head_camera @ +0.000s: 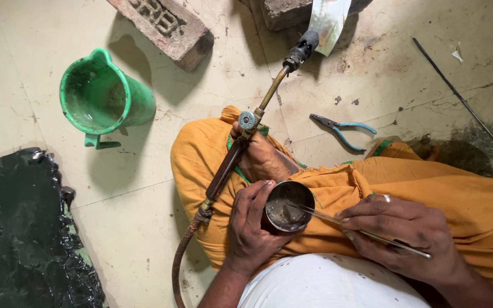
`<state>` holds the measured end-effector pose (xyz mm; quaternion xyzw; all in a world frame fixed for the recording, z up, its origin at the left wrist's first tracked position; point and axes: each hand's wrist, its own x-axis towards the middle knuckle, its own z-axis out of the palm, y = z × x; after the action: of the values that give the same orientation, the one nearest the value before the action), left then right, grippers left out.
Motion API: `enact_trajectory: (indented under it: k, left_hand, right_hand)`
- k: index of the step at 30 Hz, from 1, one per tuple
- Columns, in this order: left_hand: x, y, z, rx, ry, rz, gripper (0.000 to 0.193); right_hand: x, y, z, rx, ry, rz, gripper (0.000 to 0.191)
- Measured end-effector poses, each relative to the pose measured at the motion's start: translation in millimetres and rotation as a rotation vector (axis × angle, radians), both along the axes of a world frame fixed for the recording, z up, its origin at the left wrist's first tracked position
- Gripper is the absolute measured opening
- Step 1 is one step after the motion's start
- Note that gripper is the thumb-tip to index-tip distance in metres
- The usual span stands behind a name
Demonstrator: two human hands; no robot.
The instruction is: The person sits on the workshop floor and heats a curved sickle blade resting on bricks using a gas blowtorch, holding the torch with one hand while manipulating a thin rod near the flame. They then mix a paste in a small metal cup and apply it onto the blade with a small tool, before resuming heating the blade with the torch.
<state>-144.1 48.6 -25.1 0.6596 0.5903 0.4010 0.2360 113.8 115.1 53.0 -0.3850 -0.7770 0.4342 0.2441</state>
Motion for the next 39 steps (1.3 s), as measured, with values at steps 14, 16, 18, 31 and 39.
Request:
enact_trajectory:
  k: [14,16,18,31,39]
  left_hand:
    - [-1,-1,-1,0.003,0.021,-0.001,0.093]
    - [-1,-2,-1,0.003,0.013,-0.001,0.093]
    - [-1,-2,-1,-0.004,0.005,-0.003,0.092]
    - [-1,-1,0,-0.016,0.007,-0.013,0.094]
    - [-1,0,0,0.004,-0.006,-0.005,0.092]
  right_hand:
    - [-15,-5,-9,0.028,0.002,0.014,0.031]
    - [-16,-4,-8,0.040,0.011,0.028,0.031]
    - [-17,-3,-7,0.044,0.008,0.030,0.031]
    - [-13,-5,-7,0.018,-0.028,0.012,0.030]
    - [-15,-5,-6,0.080,-0.031,-0.006,0.030]
